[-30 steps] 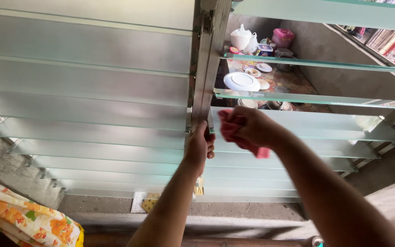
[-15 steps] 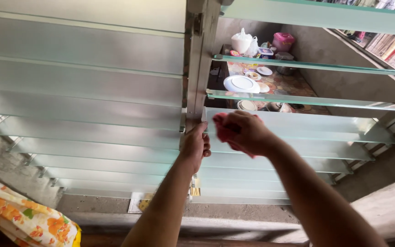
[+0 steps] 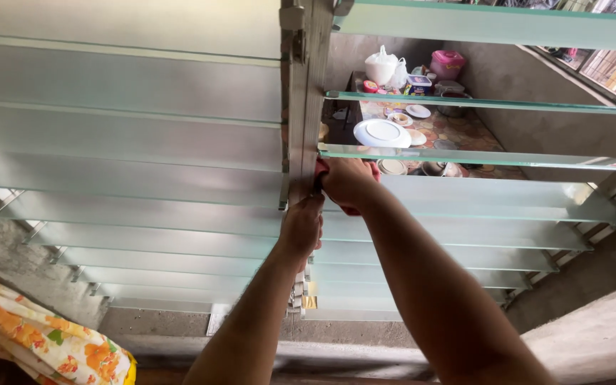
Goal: Cleaning window louvers with a damp cloth and then rinsing the cloth in a bucket.
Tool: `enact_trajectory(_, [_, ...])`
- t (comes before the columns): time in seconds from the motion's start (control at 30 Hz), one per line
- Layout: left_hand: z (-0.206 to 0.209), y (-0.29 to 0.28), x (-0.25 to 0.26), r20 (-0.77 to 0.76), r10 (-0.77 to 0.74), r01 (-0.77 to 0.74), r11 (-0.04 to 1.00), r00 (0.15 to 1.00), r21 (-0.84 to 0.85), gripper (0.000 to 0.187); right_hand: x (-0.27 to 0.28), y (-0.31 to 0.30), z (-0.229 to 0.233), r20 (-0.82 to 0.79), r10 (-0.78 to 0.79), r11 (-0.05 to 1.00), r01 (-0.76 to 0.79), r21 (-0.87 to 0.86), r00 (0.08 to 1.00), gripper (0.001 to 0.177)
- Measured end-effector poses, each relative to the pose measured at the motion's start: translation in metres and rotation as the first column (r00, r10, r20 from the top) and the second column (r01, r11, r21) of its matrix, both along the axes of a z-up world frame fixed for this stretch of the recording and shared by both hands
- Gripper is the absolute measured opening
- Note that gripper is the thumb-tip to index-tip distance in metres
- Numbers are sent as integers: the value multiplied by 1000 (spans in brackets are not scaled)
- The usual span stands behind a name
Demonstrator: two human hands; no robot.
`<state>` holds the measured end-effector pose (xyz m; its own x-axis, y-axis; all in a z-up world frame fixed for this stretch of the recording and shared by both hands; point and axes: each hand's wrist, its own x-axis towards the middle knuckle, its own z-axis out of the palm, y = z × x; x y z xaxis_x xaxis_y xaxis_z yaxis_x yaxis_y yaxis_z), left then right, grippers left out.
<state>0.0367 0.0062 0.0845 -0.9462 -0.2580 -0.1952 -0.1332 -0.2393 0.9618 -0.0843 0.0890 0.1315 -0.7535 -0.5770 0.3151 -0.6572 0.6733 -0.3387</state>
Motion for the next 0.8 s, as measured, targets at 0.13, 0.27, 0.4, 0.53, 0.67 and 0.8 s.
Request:
enact_trajectory(0.13, [-6, 0, -2, 49, 41, -38, 998, 998, -44, 33, -16, 1, 6, 411, -139, 989, 108, 97, 901, 31])
enact_trajectory(0.27, [13, -3, 4, 41, -10, 11, 999, 999, -32, 23, -40, 11, -11, 602, 68, 995, -6, -103, 795, 21])
enact_trajectory(0.4, [18, -5, 4, 67, -33, 33, 999, 997, 1, 12, -35, 7, -8, 807, 169, 967, 61, -245, 566, 29])
enact_trajectory(0.53, [8, -7, 0, 67, -41, 42, 999, 997, -7, 19, -24, -10, -7, 605, -49, 989, 124, -82, 794, 19])
enact_trajectory(0.67, [14, -4, 6, 59, -50, 53, 997, 997, -50, 14, -23, 4, -8, 506, -40, 997, 69, -39, 862, 24])
enact_trajectory(0.8, [7, -8, -1, 50, -7, 11, 997, 999, -71, 16, -53, 9, -21, 774, 255, 954, -19, -300, 579, 51])
